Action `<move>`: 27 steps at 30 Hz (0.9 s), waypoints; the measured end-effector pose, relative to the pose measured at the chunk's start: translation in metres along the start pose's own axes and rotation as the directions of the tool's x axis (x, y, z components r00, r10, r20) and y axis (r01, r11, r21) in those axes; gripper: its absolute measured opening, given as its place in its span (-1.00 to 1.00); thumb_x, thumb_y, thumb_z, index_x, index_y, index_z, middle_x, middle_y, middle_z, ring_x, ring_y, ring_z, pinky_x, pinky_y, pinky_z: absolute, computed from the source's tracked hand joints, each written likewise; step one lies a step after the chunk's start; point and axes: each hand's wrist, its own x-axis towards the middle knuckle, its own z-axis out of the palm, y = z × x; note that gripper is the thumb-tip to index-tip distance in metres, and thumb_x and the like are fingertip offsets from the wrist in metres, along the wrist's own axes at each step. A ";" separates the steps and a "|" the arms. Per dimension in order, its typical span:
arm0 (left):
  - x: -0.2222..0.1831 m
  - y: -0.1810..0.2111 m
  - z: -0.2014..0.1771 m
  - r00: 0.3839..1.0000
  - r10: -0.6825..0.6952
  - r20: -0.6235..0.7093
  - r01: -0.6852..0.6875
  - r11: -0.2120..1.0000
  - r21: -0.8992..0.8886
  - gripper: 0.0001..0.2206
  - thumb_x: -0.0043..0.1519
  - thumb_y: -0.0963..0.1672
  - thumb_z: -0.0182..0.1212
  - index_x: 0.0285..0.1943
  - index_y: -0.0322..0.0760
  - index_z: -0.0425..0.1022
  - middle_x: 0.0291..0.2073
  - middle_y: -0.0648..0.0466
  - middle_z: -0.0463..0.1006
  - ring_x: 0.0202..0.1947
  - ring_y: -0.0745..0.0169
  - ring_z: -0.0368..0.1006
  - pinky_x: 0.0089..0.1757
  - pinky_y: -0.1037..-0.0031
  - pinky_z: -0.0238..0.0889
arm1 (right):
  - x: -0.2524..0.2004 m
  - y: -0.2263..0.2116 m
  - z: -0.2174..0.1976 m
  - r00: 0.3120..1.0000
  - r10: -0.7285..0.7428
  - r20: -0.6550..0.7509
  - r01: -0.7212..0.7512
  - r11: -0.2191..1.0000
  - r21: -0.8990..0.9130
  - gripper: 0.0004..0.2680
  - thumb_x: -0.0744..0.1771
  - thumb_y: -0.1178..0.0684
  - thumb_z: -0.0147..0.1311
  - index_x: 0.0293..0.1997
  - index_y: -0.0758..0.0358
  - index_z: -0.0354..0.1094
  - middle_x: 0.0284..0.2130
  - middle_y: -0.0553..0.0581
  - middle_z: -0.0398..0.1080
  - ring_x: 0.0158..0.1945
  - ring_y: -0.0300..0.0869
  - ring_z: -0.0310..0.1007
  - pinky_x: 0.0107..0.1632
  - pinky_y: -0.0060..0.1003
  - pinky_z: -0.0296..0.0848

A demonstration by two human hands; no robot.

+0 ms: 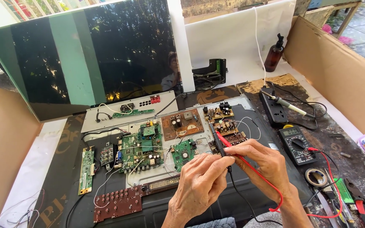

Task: Troubleshooting a television circuit board by testing components with a multimeter.

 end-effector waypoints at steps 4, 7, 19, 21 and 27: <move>0.000 0.001 0.001 1.000 0.003 -0.007 -0.003 1.000 -0.024 -0.87 0.35 -0.31 0.00 0.01 -0.40 0.41 -0.28 -0.07 0.50 -0.41 0.01 0.38 -0.27 0.26 0.33 | 0.000 -0.001 0.001 1.000 0.007 -0.009 -0.007 1.000 0.000 -0.86 0.32 0.08 0.18 -0.04 0.02 0.53 -0.23 -0.06 0.56 -0.24 -0.34 0.57 -0.12 -0.49 0.46; -0.003 -0.003 0.002 0.997 -0.046 0.055 0.049 0.997 -0.058 -0.86 0.37 -0.22 0.09 0.07 -0.36 0.40 -0.19 -0.10 0.54 -0.30 -0.09 0.46 -0.20 0.19 0.34 | 0.002 0.000 0.002 1.000 0.001 -0.013 0.000 1.000 0.021 -0.87 0.33 0.08 0.16 -0.06 0.05 0.53 -0.25 -0.05 0.56 -0.26 -0.33 0.58 -0.13 -0.50 0.48; -0.004 -0.001 0.005 0.989 -0.149 0.023 0.150 0.988 -0.042 -0.79 0.41 -0.05 0.06 -0.01 -0.29 0.43 -0.31 -0.02 0.52 -0.40 0.03 0.40 -0.25 0.29 0.32 | 0.002 -0.001 0.005 0.999 -0.032 0.021 0.031 0.999 0.013 -0.86 0.35 0.09 0.14 -0.02 0.04 0.50 -0.22 -0.05 0.55 -0.22 -0.32 0.59 -0.13 -0.47 0.52; -0.004 -0.001 0.004 0.988 -0.148 0.036 0.150 0.988 -0.038 -0.79 0.42 -0.05 0.04 -0.02 -0.29 0.41 -0.35 0.00 0.47 -0.42 0.04 0.34 -0.27 0.31 0.28 | 0.001 -0.001 0.005 0.999 -0.036 0.021 0.036 0.999 0.011 -0.86 0.35 0.08 0.14 -0.02 0.05 0.51 -0.20 -0.04 0.55 -0.21 -0.32 0.60 -0.13 -0.47 0.52; -0.004 -0.002 0.006 0.987 -0.154 0.043 0.155 0.987 -0.037 -0.81 0.42 -0.07 0.04 -0.03 -0.30 0.41 -0.32 -0.02 0.50 -0.41 0.01 0.37 -0.26 0.28 0.30 | 0.000 0.003 0.006 0.998 -0.019 0.052 0.018 1.000 0.009 -0.84 0.34 0.10 0.15 0.01 0.04 0.49 -0.20 -0.02 0.54 -0.23 -0.31 0.60 -0.14 -0.45 0.53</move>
